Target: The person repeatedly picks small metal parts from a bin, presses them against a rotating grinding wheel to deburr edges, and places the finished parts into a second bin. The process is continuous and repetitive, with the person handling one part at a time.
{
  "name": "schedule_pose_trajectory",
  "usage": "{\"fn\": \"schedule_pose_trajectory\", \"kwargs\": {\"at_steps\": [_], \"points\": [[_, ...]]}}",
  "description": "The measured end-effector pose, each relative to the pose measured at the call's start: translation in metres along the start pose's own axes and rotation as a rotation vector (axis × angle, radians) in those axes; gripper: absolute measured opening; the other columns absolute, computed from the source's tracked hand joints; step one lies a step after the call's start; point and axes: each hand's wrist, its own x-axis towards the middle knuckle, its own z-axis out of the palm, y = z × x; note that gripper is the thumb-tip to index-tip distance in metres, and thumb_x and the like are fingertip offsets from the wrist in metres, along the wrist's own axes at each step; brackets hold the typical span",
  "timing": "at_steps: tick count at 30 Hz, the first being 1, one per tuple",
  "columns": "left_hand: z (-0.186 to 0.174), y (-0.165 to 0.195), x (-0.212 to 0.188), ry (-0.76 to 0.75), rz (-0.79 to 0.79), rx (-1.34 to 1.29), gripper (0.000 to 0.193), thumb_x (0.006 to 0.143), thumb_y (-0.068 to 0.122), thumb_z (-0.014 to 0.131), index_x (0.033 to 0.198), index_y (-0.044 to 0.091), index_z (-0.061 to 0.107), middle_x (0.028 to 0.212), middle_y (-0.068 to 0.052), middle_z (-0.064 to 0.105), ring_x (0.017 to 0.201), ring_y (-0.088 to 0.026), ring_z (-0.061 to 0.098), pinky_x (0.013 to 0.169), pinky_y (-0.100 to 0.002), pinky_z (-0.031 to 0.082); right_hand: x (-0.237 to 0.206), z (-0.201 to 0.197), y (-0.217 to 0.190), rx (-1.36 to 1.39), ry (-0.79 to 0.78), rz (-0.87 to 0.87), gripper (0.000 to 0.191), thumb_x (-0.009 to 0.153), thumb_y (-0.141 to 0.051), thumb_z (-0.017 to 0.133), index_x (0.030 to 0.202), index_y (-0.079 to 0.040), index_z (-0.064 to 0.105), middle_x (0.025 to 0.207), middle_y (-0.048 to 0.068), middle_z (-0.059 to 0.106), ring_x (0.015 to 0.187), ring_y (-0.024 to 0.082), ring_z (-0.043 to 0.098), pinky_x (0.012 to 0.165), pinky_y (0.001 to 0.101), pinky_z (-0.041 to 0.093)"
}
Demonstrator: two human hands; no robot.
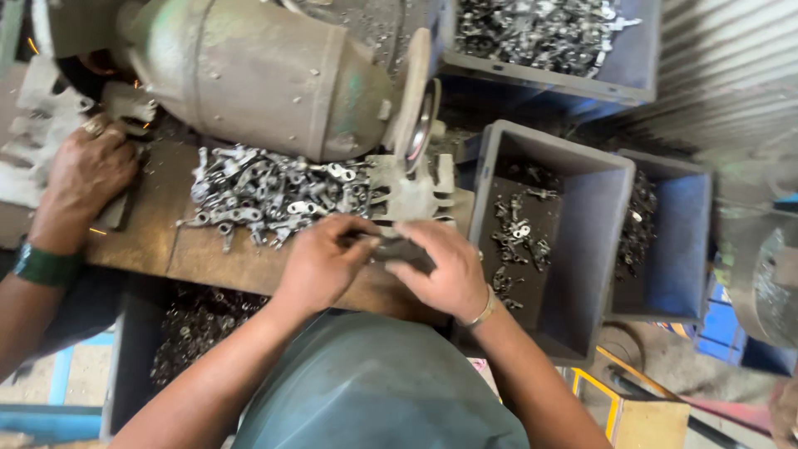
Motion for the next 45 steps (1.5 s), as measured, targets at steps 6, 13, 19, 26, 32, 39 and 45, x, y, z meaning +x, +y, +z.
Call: {"fn": "schedule_pose_trajectory", "kwargs": {"at_steps": [6, 13, 19, 26, 32, 39, 45], "points": [[0.028, -0.018, 0.005, -0.098, -0.297, -0.522, 0.021, 0.094, 0.009, 0.073, 0.111, -0.002, 0.075, 0.089, -0.011, 0.073, 0.078, -0.013, 0.065, 0.069, -0.028, 0.053, -0.014, 0.019, 0.009, -0.049, 0.060, 0.035, 0.031, 0.078, -0.023, 0.091, 0.100, -0.011, 0.072, 0.091, 0.008, 0.075, 0.082, 0.025, 0.074, 0.073, 0.0348, 0.059], [0.028, -0.008, 0.012, 0.031, -0.042, -0.062, 0.036, 0.085, 0.018, 0.074, 0.119, 0.005, 0.069, 0.099, -0.009, 0.077, 0.085, -0.018, 0.075, 0.076, -0.032, 0.059, 0.015, 0.039, 0.047, -0.272, 0.194, 0.148, 0.029, 0.081, -0.024, 0.088, 0.099, -0.007, 0.073, 0.086, 0.008, 0.073, 0.079, 0.026, 0.071, 0.070, 0.0363, 0.056], [0.027, -0.015, -0.014, -0.083, -0.031, 0.123, 0.025, 0.086, 0.023, 0.075, 0.105, 0.007, 0.076, 0.090, -0.014, 0.077, 0.080, -0.025, 0.076, 0.075, -0.035, 0.059, 0.028, 0.044, 0.057, -0.328, 0.287, 0.133, 0.029, 0.084, -0.027, 0.089, 0.091, -0.007, 0.069, 0.083, 0.008, 0.071, 0.077, 0.028, 0.067, 0.071, 0.0396, 0.055], [0.018, -0.039, -0.038, -0.232, -0.033, 0.195, 0.027, 0.083, 0.024, 0.076, 0.103, 0.007, 0.076, 0.094, -0.015, 0.077, 0.085, -0.029, 0.075, 0.078, -0.038, 0.059, 0.032, 0.048, 0.059, -0.298, 0.283, 0.136, 0.031, 0.085, -0.028, 0.089, 0.090, -0.007, 0.067, 0.084, 0.009, 0.071, 0.079, 0.029, 0.067, 0.073, 0.0400, 0.055], [0.015, -0.038, -0.037, -0.018, 0.112, 0.330, 0.024, 0.083, 0.021, 0.074, 0.103, 0.006, 0.075, 0.091, -0.017, 0.074, 0.079, -0.034, 0.072, 0.072, -0.043, 0.057, 0.021, 0.047, 0.060, -0.271, 0.258, 0.175, 0.031, 0.082, -0.028, 0.089, 0.090, -0.007, 0.067, 0.085, 0.009, 0.072, 0.079, 0.028, 0.068, 0.072, 0.0400, 0.055], [-0.001, -0.027, -0.004, 0.331, 0.279, 0.730, 0.024, 0.083, 0.027, 0.079, 0.085, 0.005, 0.068, 0.083, -0.013, 0.060, 0.078, -0.033, 0.065, 0.064, -0.044, 0.054, 0.031, -0.018, 0.074, 0.008, -0.099, 0.484, 0.024, 0.078, -0.018, 0.092, 0.084, -0.005, 0.073, 0.076, 0.004, 0.072, 0.067, 0.014, 0.067, 0.062, 0.0302, 0.054], [-0.003, -0.008, 0.007, 0.340, 0.268, 0.666, 0.017, 0.078, 0.020, 0.078, 0.080, 0.006, 0.070, 0.082, -0.013, 0.060, 0.079, -0.034, 0.065, 0.067, -0.045, 0.054, 0.038, -0.031, 0.054, 0.411, 0.548, 0.467, 0.018, 0.098, -0.007, 0.073, 0.115, -0.005, 0.067, 0.105, 0.003, 0.073, 0.090, 0.011, 0.068, 0.081, 0.0260, 0.059]]}}
